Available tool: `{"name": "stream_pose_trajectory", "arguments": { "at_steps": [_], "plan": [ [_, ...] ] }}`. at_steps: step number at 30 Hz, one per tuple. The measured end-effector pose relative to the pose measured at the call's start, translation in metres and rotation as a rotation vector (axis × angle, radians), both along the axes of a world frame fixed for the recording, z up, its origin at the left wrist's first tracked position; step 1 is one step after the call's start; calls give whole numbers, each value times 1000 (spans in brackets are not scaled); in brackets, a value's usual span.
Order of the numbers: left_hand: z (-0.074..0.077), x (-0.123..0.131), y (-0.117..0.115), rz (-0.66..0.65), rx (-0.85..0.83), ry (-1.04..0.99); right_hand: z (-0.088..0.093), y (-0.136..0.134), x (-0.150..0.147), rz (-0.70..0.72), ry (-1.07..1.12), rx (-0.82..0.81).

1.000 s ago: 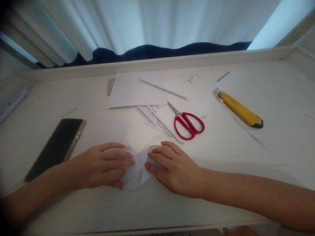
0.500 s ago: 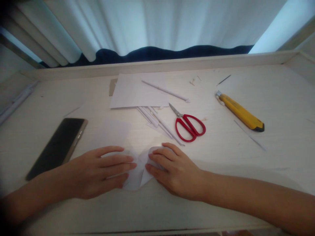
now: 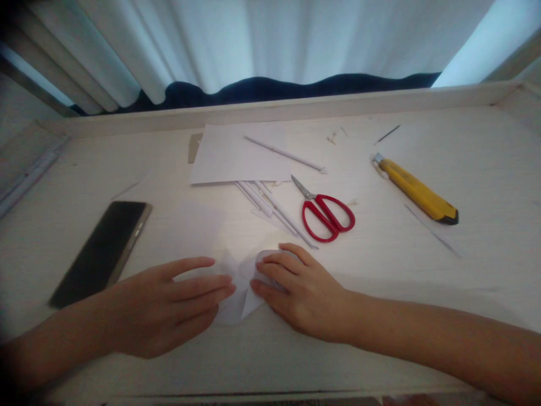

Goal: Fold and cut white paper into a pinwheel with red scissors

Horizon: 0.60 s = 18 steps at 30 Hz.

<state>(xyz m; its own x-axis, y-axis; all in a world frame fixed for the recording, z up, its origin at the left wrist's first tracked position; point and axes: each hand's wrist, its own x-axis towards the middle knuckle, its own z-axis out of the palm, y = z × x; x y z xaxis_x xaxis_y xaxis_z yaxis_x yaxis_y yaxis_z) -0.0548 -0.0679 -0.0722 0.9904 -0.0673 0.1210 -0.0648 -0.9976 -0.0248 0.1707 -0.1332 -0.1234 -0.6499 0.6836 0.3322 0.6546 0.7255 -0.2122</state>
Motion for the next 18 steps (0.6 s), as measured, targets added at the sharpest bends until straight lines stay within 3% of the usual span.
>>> {"name": "stream_pose_trajectory", "arguments": {
  "at_steps": [7,14,18],
  "plan": [
    [-4,-1,-1,-14,-9,23,0,-1,0,4,0,-10],
    [0,2,-1,16,-149,12,-1,0,0,2,-4,-3],
    [-2,4,1,100,-259,35,-1,-1,1,4,-15,-16]
  ]
}}
